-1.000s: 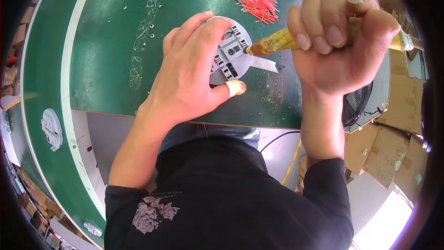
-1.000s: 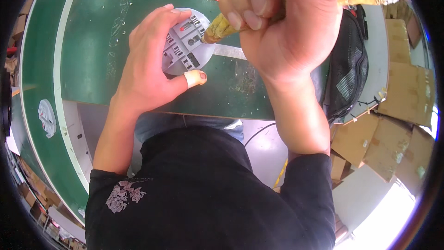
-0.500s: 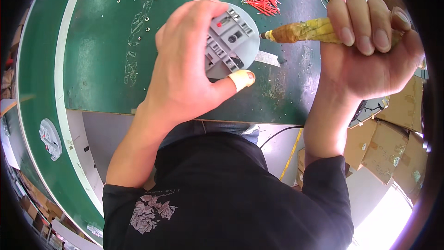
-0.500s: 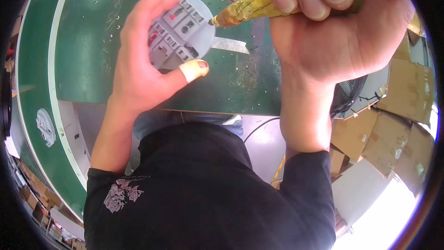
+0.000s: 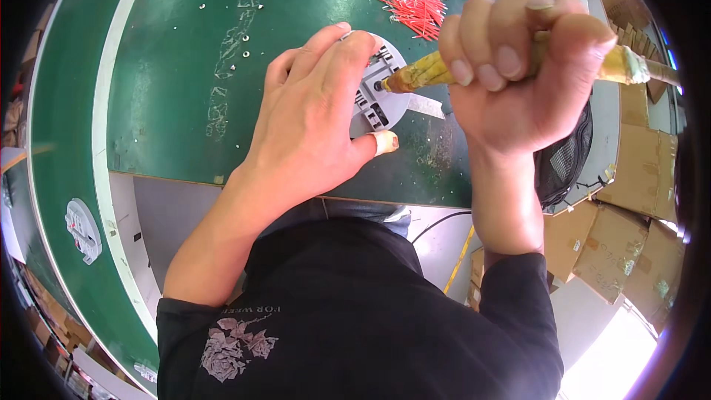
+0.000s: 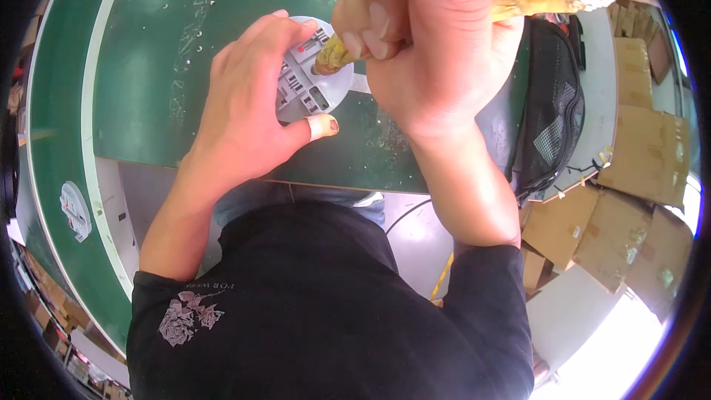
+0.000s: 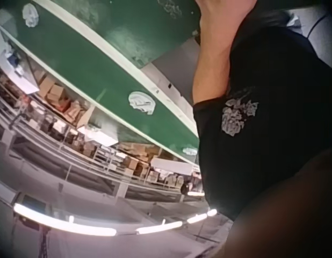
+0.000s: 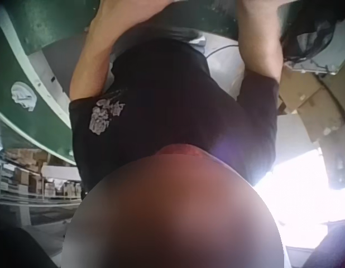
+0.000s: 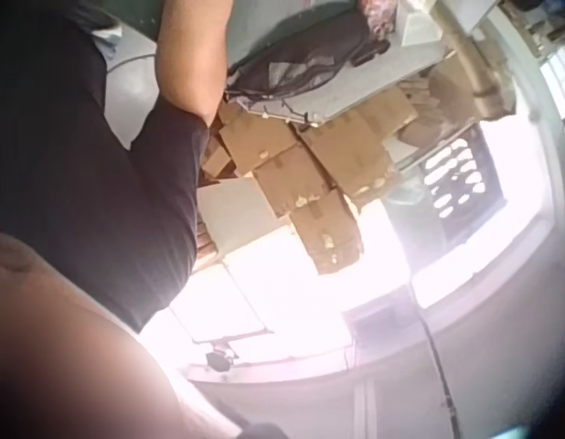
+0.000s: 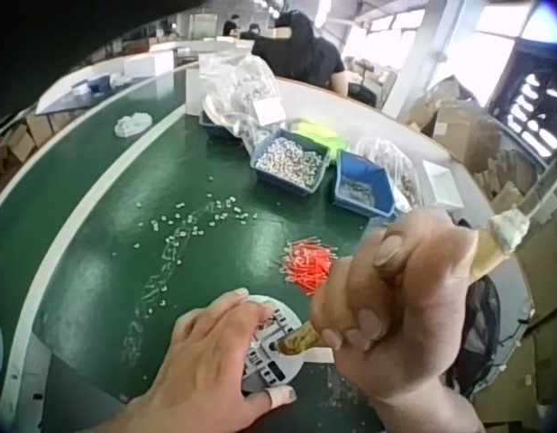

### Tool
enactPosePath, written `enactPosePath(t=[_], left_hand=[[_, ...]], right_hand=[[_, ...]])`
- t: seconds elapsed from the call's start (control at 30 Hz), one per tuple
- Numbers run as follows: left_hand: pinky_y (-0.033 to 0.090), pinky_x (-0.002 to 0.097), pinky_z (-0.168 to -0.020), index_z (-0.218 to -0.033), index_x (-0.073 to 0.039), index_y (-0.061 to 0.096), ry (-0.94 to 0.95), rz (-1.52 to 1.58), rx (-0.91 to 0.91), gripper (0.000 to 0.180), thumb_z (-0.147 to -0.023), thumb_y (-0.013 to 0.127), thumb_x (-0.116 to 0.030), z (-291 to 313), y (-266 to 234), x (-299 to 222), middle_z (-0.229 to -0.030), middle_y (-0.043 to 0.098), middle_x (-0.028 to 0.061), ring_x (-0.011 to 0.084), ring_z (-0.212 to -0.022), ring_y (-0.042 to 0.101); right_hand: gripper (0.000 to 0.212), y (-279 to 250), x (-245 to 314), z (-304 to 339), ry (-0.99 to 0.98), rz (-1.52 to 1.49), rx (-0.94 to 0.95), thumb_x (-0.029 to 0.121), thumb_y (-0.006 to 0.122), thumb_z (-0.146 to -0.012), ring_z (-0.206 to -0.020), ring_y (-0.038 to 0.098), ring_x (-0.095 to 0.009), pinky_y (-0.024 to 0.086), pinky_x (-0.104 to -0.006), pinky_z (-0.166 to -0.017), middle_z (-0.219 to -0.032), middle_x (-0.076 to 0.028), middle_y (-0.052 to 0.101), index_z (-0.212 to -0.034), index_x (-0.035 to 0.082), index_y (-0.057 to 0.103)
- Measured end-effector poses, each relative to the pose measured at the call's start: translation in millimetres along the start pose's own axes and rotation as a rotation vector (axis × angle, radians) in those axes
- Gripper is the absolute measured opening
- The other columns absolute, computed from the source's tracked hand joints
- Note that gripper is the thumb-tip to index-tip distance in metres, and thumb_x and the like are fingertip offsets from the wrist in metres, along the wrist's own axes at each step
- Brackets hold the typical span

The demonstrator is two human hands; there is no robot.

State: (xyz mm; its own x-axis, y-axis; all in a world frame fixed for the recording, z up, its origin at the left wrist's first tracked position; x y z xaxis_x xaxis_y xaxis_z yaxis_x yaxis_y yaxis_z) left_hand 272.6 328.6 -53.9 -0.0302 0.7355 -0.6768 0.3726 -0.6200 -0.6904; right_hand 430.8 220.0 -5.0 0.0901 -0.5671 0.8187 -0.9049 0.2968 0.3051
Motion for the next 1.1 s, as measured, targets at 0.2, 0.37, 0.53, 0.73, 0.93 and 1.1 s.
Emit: enactPosePath(t=[0.2,0.37,0.53,0.73,0.93,1.1], left_hand=[[0.035,0.0494,-0.107,-0.135,-0.007,0.043,0.021,-0.018,-0.029,0.086,-0.066,0.091,-0.026,5,-2,3,-0.13,0.059,0.011,0.031,-0.138,0.046],[0.034,0.0497,-0.107,-0.135,-0.006,0.043,0.012,0.0,-0.052,0.086,-0.067,0.09,-0.028,7,-6,5,-0.13,0.059,0.0114,0.031,-0.138,0.045],[0.034,0.0499,-0.108,-0.137,-0.005,0.043,-0.001,0.049,-0.039,0.087,-0.067,0.09,-0.029,12,-5,6,-0.13,0.059,0.0124,0.0307,-0.139,0.044],[0.034,0.0496,-0.107,-0.137,-0.004,0.043,-0.039,0.041,0.015,0.09,-0.065,0.091,-0.031,2,6,10,-0.131,0.058,0.014,0.0305,-0.138,0.045],[0.035,0.0491,-0.105,-0.136,-0.003,0.044,-0.088,0.051,0.05,0.091,-0.064,0.091,-0.033,-13,23,7,-0.129,0.059,0.0151,0.0308,-0.136,0.048],[0.04,0.0477,-0.102,-0.137,-0.004,0.048,-0.101,0.026,0.069,0.078,-0.073,0.084,-0.03,-23,15,-1,-0.128,0.059,0.0148,0.0304,-0.126,0.055]], right_hand=[[0.042,25,-12,-5,-0.004,0.143,-0.064,0.049,0.05,-0.106,-0.051,0.038,-0.01,0.037,-0.0284,-0.048,-0.069,0.001,0.045,-0.105,0.008,0.061],[0.034,44,-19,-15,-0.043,0.389,-0.036,0.036,0.06,-0.103,-0.046,0.037,-0.01,0.037,-0.0294,-0.043,-0.064,-0.003,0.045,-0.099,0.004,0.054],[0.033,49,-21,-10,-0.085,0.432,0.15,0.03,0.065,-0.101,-0.045,0.041,-0.011,0.037,-0.0278,-0.041,-0.061,-0.006,0.048,-0.094,0.002,0.051],[0.031,47,-37,-7,-0.122,0.545,-0.169,0.026,0.067,-0.1,-0.045,0.045,-0.01,0.037,-0.0261,-0.042,-0.062,-0.005,0.051,-0.089,0.001,0.052],[0.027,31,-43,-8,0.102,0.569,-0.39,0.025,0.066,-0.101,-0.048,0.046,-0.008,0.038,-0.0257,-0.044,-0.063,-0.002,0.051,-0.094,0.001,0.057],[0.027,27,14,-32,0.065,0.247,-0.57,0.028,0.063,-0.102,-0.048,0.043,-0.008,0.033,-0.024,-0.045,-0.064,0.0,0.051,-0.096,0.002,0.061]])
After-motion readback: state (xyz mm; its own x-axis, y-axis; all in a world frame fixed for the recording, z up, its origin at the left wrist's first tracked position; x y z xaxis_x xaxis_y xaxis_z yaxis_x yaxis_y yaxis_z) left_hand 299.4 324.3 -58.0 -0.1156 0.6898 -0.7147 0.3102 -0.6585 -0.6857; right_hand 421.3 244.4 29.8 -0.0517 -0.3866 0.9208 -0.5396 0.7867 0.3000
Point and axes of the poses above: each hand's wrist, its own z-axis away from the middle knuckle, its own y-axis out of the palm, x = y × z, the point moved 1 cm from there along -z, towards the middle knuckle
